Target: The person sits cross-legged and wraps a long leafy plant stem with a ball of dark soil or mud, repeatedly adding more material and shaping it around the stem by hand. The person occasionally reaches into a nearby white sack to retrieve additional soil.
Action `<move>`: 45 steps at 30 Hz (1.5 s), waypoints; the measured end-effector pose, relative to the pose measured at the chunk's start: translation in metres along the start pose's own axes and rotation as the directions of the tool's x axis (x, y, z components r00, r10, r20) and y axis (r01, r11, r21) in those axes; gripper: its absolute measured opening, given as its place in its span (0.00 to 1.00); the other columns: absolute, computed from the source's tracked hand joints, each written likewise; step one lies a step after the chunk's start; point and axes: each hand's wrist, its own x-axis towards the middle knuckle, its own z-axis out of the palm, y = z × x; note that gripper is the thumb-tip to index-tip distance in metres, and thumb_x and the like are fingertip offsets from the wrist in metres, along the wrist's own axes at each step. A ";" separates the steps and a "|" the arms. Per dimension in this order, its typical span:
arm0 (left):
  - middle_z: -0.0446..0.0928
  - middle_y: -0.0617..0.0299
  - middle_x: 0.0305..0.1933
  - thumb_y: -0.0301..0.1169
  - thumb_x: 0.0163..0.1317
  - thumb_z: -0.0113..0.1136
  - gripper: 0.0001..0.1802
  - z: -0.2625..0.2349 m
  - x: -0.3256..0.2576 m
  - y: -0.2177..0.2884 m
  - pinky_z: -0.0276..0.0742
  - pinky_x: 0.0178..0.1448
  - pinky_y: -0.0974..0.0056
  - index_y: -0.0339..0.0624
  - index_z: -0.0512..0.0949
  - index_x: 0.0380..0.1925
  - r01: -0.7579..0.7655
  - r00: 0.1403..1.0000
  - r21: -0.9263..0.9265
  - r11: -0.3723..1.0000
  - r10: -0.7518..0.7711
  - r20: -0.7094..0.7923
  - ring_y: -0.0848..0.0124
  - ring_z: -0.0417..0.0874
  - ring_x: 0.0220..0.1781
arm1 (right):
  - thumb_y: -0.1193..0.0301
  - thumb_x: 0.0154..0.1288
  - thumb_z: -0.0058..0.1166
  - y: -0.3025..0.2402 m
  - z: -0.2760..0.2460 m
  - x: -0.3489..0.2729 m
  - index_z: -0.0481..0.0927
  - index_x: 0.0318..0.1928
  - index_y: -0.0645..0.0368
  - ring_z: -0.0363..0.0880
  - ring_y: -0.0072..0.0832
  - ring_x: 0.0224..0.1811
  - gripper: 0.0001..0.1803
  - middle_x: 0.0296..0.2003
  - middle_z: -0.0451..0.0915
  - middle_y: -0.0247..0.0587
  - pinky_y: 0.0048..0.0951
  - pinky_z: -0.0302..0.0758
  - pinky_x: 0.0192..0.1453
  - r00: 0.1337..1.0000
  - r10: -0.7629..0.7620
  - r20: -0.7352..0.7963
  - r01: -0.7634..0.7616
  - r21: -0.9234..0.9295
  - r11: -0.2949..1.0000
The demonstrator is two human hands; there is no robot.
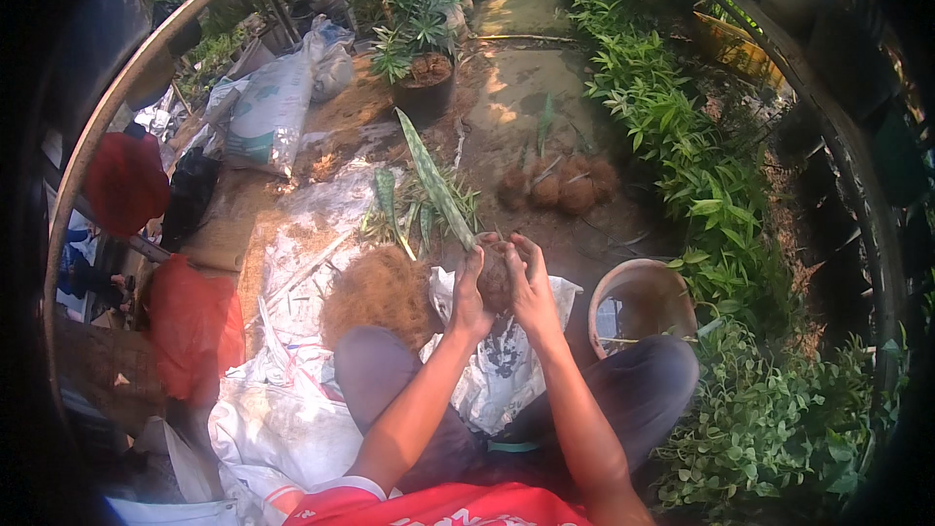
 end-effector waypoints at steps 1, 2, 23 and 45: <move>0.79 0.59 0.49 0.35 0.61 0.68 0.27 0.002 0.000 0.000 0.72 0.62 0.64 0.40 0.69 0.56 -0.041 0.999 0.094 0.995 0.039 0.018 0.70 0.79 0.53 | 0.57 0.78 0.42 -0.004 -0.002 -0.001 0.63 0.66 0.60 0.68 0.30 0.62 0.26 0.58 0.71 0.45 0.28 0.67 0.63 0.999 -0.017 0.039 0.015 0.063 0.998; 0.78 0.59 0.50 0.32 0.56 0.72 0.31 0.003 0.000 0.000 0.72 0.62 0.65 0.39 0.68 0.57 -0.070 0.997 0.150 0.986 0.065 0.033 0.71 0.78 0.53 | 0.57 0.78 0.41 -0.007 -0.004 -0.003 0.64 0.66 0.61 0.67 0.30 0.63 0.25 0.58 0.71 0.44 0.29 0.63 0.66 0.998 0.036 0.051 -0.041 0.105 0.994; 0.80 0.53 0.53 0.35 0.64 0.64 0.23 0.011 -0.006 -0.005 0.71 0.65 0.61 0.40 0.67 0.54 0.162 0.985 0.015 0.987 -0.163 0.064 0.67 0.77 0.59 | 0.43 0.76 0.33 0.009 -0.016 -0.008 0.70 0.62 0.58 0.74 0.30 0.58 0.33 0.54 0.75 0.41 0.31 0.70 0.63 0.968 0.247 -0.042 -0.210 0.401 0.891; 0.78 0.62 0.36 0.51 0.69 0.55 0.23 0.011 -0.009 -0.016 0.78 0.44 0.66 0.43 0.72 0.47 0.056 0.986 0.140 0.989 -0.033 -0.162 0.73 0.81 0.38 | 0.44 0.77 0.29 0.011 -0.011 -0.010 0.72 0.56 0.63 0.74 0.26 0.47 0.33 0.44 0.77 0.42 0.29 0.69 0.55 0.953 0.169 -0.250 -0.102 0.262 0.960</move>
